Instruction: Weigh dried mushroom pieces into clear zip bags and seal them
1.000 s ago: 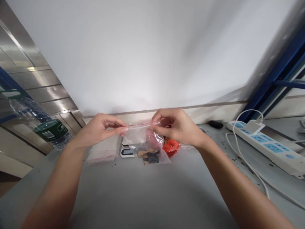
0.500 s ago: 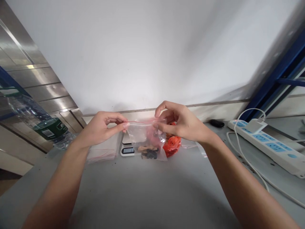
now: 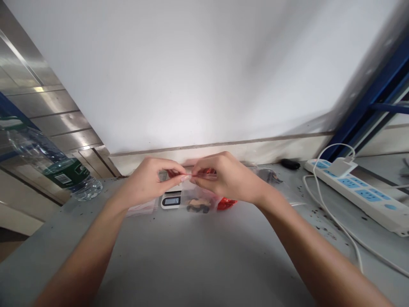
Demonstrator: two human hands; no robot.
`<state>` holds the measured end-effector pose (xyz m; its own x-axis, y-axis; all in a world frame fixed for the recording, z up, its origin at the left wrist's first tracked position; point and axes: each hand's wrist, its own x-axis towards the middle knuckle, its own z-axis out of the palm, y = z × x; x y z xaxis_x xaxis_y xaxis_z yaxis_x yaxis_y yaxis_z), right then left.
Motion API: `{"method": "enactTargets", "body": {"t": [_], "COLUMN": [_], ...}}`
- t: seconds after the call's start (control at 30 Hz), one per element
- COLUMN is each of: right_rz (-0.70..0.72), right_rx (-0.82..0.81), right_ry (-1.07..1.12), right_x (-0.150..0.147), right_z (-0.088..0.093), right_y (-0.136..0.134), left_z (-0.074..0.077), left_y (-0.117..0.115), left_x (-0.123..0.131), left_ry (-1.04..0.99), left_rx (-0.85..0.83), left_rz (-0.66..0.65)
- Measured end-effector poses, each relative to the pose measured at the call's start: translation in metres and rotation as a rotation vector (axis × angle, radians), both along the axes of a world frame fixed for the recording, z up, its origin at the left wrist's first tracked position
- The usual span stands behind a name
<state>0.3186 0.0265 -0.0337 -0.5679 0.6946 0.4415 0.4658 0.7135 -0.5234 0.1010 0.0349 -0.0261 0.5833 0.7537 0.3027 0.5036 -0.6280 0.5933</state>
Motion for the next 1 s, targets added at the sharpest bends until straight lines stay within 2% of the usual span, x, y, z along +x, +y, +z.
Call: {"method": "enactTargets", "body": {"t": [0.4, 0.67, 1.0], "right_rz": [0.049, 0.026, 0.037], "right_rx": [0.034, -0.120, -0.187], "right_ry": [0.034, 0.121, 0.113], "right_x": [-0.0004, -0.0046, -0.0061], "right_z": [-0.0026, -0.0078, -0.0052], "right_y": [0.0026, 0.0043, 0.0023], "left_z": [0.0003, 0.0051, 0.0062], "left_y": [0.0001, -0.0020, -0.0023], "left_x": [0.0001, -0.0014, -0.0017], "left_ry": [0.006, 0.004, 0.006], "left_rx": [-0.030, -0.152, -0.203], "left_rz": [-0.008, -0.016, -0.052]}}
